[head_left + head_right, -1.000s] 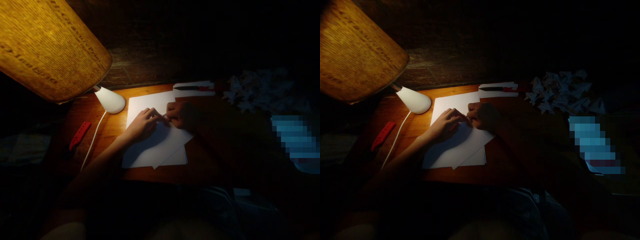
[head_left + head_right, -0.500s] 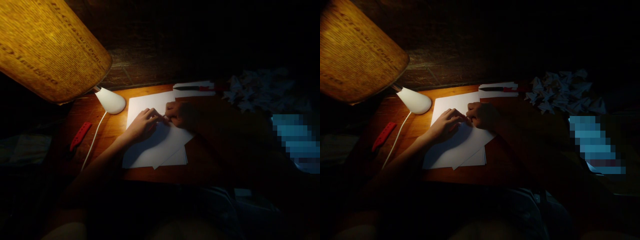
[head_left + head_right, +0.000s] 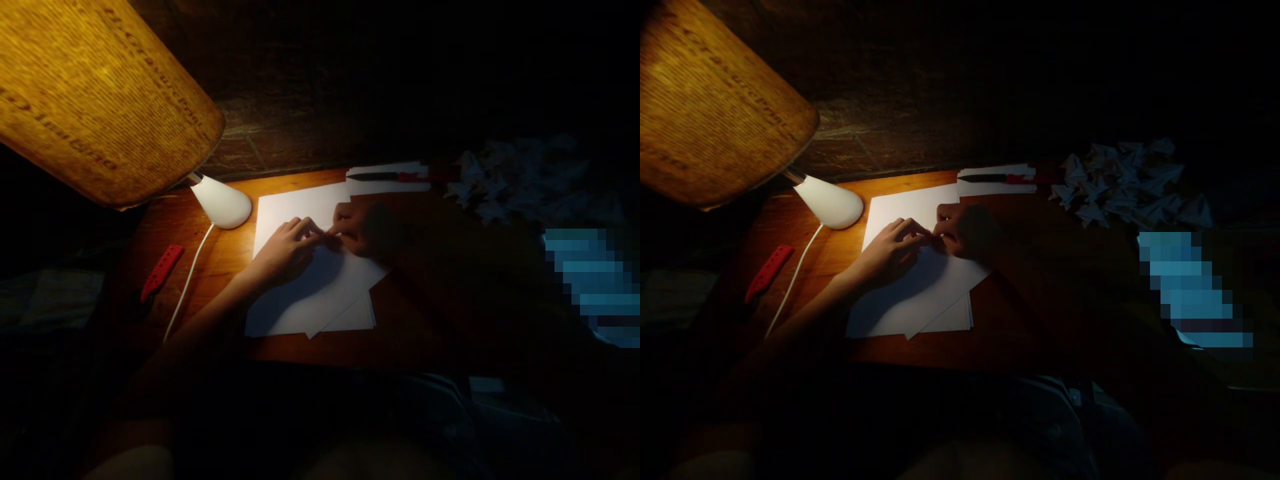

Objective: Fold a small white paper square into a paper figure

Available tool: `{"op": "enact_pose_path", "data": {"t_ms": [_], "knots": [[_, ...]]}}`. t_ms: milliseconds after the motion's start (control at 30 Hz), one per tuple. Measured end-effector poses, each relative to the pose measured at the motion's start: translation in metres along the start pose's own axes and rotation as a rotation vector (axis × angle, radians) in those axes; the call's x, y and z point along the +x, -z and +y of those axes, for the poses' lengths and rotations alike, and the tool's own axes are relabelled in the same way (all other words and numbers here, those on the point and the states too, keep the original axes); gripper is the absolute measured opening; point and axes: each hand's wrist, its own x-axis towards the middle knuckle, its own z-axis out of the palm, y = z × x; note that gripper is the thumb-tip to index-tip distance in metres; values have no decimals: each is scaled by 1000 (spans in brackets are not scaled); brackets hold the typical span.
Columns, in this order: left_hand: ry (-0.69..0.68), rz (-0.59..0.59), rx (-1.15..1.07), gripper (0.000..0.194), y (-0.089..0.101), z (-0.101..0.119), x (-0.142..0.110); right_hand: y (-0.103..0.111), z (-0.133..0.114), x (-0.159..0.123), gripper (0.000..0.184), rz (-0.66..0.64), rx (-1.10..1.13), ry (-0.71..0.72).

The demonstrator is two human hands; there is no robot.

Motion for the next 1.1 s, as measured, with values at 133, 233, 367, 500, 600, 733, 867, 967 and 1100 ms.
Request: {"op": "enact_pose_path", "data": {"t_ms": [133, 233, 367, 500, 600, 733, 867, 967, 1100], "knots": [[21, -2, -33, 37, 0, -1, 0, 4, -2, 3, 22, -59, -24, -13], [40, -11, -46, 37, -1, -2, 0, 9, -5, 7, 24, -105, -27, -19], [22, 12, -66, 36, -3, -2, -1, 13, -7, 9, 26, -128, -46, -4], [12, 31, -83, 37, -4, -3, -2, 13, -9, 6, 27, -111, -77, 45], [25, 19, -77, 38, -4, -2, -2, 13, -9, 5, 25, -102, -84, 51], [39, 15, -87, 38, -4, -2, -2, 15, -9, 6, 24, -147, -66, 24], [33, 6, -87, 39, -3, -2, -2, 15, -9, 8, 24, -156, -66, 7], [35, 2, -78, 39, -3, -2, -1, 15, -9, 7, 23, -144, -71, 28], [32, 11, -80, 39, -3, -2, -1, 13, -8, 5, 24, -114, -69, 53]]}}
